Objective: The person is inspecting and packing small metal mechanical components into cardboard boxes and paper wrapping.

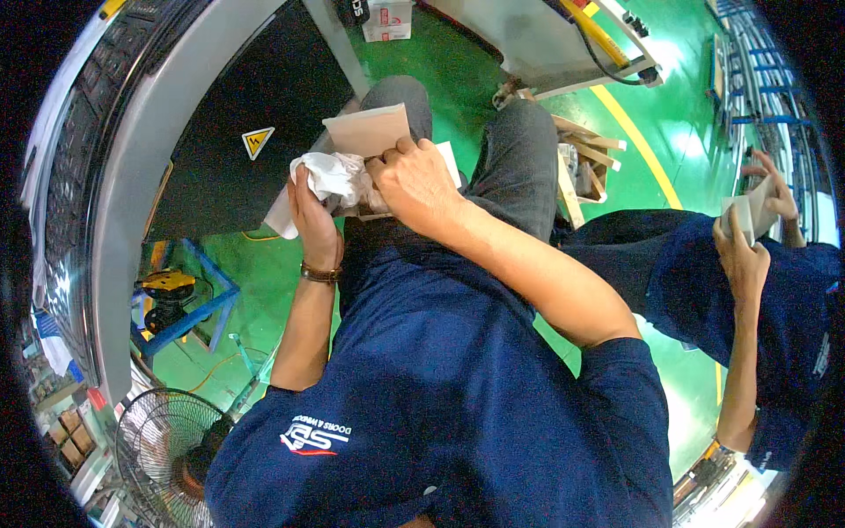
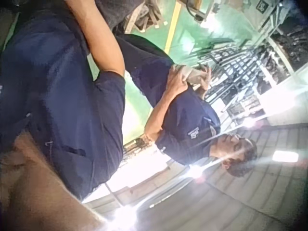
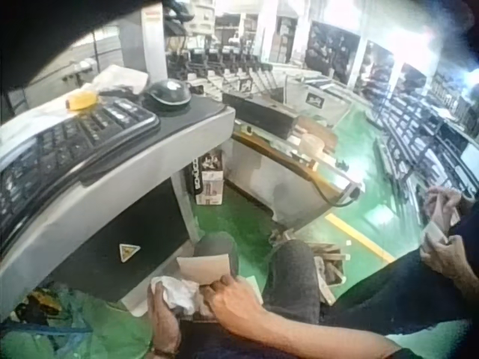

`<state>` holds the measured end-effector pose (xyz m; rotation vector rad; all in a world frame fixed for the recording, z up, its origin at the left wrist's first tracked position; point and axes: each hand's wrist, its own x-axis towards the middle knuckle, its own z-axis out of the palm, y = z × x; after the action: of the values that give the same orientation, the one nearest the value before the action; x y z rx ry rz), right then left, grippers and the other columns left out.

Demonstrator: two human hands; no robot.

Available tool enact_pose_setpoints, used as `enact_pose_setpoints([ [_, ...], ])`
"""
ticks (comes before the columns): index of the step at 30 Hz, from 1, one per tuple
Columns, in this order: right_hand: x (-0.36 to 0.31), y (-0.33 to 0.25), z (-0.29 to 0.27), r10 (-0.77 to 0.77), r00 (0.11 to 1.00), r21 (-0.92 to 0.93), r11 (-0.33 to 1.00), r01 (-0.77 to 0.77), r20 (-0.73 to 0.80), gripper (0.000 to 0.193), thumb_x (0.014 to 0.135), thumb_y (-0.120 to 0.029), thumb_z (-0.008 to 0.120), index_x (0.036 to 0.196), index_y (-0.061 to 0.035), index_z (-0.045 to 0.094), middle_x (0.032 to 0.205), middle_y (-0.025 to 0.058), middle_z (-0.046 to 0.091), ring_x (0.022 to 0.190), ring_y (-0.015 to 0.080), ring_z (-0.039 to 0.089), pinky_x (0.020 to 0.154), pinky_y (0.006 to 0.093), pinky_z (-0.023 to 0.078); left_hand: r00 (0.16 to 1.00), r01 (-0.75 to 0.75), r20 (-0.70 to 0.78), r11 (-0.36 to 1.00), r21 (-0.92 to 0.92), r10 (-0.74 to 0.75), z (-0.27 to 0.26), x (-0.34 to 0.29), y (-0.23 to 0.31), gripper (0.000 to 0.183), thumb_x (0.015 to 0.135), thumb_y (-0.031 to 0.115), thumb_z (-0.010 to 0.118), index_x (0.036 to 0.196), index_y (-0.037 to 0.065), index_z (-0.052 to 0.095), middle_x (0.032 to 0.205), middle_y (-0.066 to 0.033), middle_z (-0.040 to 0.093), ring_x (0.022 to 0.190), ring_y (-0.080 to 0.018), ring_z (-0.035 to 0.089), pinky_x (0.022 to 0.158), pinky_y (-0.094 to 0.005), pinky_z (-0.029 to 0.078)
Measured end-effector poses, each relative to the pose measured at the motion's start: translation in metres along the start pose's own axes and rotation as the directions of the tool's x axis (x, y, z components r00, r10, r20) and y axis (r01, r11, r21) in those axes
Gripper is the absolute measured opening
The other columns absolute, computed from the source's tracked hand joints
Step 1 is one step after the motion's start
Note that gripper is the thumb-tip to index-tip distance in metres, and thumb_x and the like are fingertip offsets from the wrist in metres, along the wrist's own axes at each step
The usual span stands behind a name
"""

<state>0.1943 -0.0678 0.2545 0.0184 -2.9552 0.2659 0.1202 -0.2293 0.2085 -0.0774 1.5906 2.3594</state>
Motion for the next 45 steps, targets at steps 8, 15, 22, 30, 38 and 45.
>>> enact_pose_setpoints([
  [8,-0.002,-0.001,0.004,0.014,0.999,-0.099,0.995,-0.010,0.041,0.010,0.084,-0.024,0.074,0.088,-0.0152,0.076,0.088,0.0007,0.075,0.094,0.0223,0.068,0.079,0.0418,0.046,0.996,-0.069,0.065,0.996,0.061,0.065,-0.013,0.005,-0.007,0.041,0.115,0.038,0.050,0.128,0.000,0.060,0.119,-0.0073,0.065,0.109,-0.0156,0.061,0.098,-0.0324,0.049],
  [15,0.003,0.010,-0.014,0.142,0.963,0.176,0.967,-0.184,0.227,0.020,0.090,-0.028,0.074,0.104,-0.0168,0.084,0.095,0.0100,0.079,0.094,0.0304,0.074,0.079,0.0473,0.050,0.996,-0.068,-0.064,0.995,-0.073,0.063,-0.016,-0.005,-0.019,0.046,0.116,0.039,0.044,0.132,0.000,0.061,0.121,-0.0082,0.067,0.114,-0.0178,0.065,0.101,-0.0346,0.051],
  [22,-0.002,-0.007,0.015,0.118,0.992,-0.005,0.993,-0.118,-0.040,0.011,0.082,-0.026,0.076,0.083,-0.0157,0.080,0.083,0.0052,0.077,0.083,0.0246,0.071,0.077,0.0456,0.044,0.997,0.009,0.081,0.983,-0.183,0.006,-0.026,0.006,-0.010,0.043,0.116,0.036,0.041,0.128,0.001,0.061,0.116,-0.0086,0.070,0.108,-0.0194,0.070,0.096,-0.0352,0.055],
  [30,-0.016,0.004,-0.007,0.163,0.986,0.454,0.877,-0.161,0.035,0.032,0.077,-0.007,0.075,0.108,-0.0023,0.078,0.106,0.0111,0.079,0.101,0.0328,0.072,0.086,0.0431,0.058,0.712,-0.700,0.545,0.506,0.503,0.442,-0.039,0.007,-0.005,0.043,0.114,0.025,0.038,0.138,-0.004,0.059,0.150,-0.0166,0.056,0.138,-0.0297,0.053,0.115,-0.0370,0.039],
  [38,-0.039,0.025,-0.023,0.150,0.981,0.847,0.500,-0.182,0.122,0.055,0.080,-0.022,0.077,0.132,-0.0051,0.070,0.125,0.0164,0.071,0.112,0.0303,0.068,0.096,0.0427,0.054,0.867,-0.479,0.421,0.681,0.554,0.268,-0.011,0.005,0.009,0.039,0.114,0.022,0.046,0.130,-0.006,0.067,0.139,-0.0189,0.067,0.131,-0.0378,0.058,0.115,-0.0426,0.040],
  [45,-0.027,0.021,-0.035,0.052,0.983,0.790,0.589,-0.172,0.176,0.084,0.081,-0.040,0.088,0.150,-0.0029,0.057,0.143,0.0184,0.063,0.134,0.0367,0.056,0.110,0.0438,0.043,0.852,-0.523,0.381,0.584,0.621,0.358,-0.005,0.002,0.009,0.042,0.114,0.027,0.047,0.128,-0.007,0.068,0.135,-0.0208,0.069,0.127,-0.0393,0.060,0.113,-0.0467,0.042],
])
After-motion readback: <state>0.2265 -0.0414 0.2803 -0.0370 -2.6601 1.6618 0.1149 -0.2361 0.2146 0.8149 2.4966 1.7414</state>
